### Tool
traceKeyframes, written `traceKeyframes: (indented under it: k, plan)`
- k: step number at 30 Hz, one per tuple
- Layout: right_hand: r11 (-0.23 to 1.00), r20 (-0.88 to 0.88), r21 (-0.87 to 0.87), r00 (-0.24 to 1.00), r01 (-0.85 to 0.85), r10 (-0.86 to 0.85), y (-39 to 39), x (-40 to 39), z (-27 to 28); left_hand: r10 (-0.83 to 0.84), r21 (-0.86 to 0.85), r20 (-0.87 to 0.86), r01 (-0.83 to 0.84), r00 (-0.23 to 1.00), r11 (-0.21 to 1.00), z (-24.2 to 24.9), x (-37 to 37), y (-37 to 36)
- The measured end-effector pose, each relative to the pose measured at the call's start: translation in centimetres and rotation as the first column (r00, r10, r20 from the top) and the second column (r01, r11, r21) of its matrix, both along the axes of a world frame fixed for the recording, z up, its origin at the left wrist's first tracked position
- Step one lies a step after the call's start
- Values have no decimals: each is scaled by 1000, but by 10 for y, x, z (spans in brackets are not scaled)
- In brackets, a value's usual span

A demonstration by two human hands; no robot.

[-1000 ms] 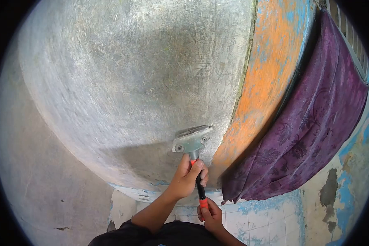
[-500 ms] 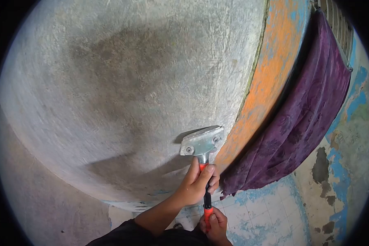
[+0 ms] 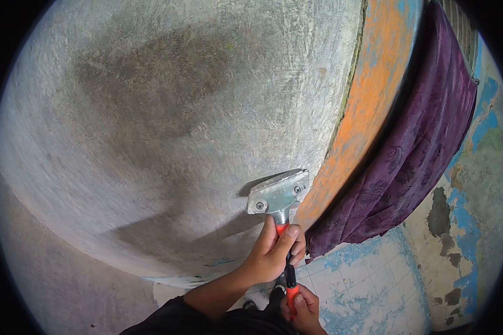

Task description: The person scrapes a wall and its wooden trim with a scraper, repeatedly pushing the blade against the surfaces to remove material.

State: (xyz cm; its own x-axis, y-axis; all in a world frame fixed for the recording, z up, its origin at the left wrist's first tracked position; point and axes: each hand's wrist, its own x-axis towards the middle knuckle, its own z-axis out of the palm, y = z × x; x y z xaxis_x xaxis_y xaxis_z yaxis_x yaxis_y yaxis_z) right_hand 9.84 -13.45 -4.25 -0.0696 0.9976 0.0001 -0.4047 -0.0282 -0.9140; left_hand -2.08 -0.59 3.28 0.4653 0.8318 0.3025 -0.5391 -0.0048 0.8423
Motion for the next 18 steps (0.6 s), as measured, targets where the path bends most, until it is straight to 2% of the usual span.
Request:
traceKeyframes:
  k: [3, 6, 9, 11, 15, 18]
  plan:
    - [1000, 28, -9, 999, 15, -14, 0, 1, -2, 1, 3, 1, -1, 1000, 1000, 0, 0, 0]
    - [999, 61, -29, 998, -33, 35, -3, 13, -15, 90, 47, -26, -89, 996, 995, 10, 5, -4]
    - [1000, 187, -17, 982, 17, -14, 2, 20, -13, 88, 33, 25, -89, 996, 996, 3, 10, 1]
    - [1000, 193, -15, 981, 10, -7, 0, 19, -12, 65, 39, 16, -65, 998, 997, -5, 8, 2]
    - [1000, 111, -25, 994, -16, 19, 0, 16, -17, -9, -11, 65, 10, 998, 1000, 3, 2, -2]
    - [999, 40, -30, 998, -37, 38, 1, 16, -22, -12, 23, 32, 11, 999, 1000, 1, 2, 1]
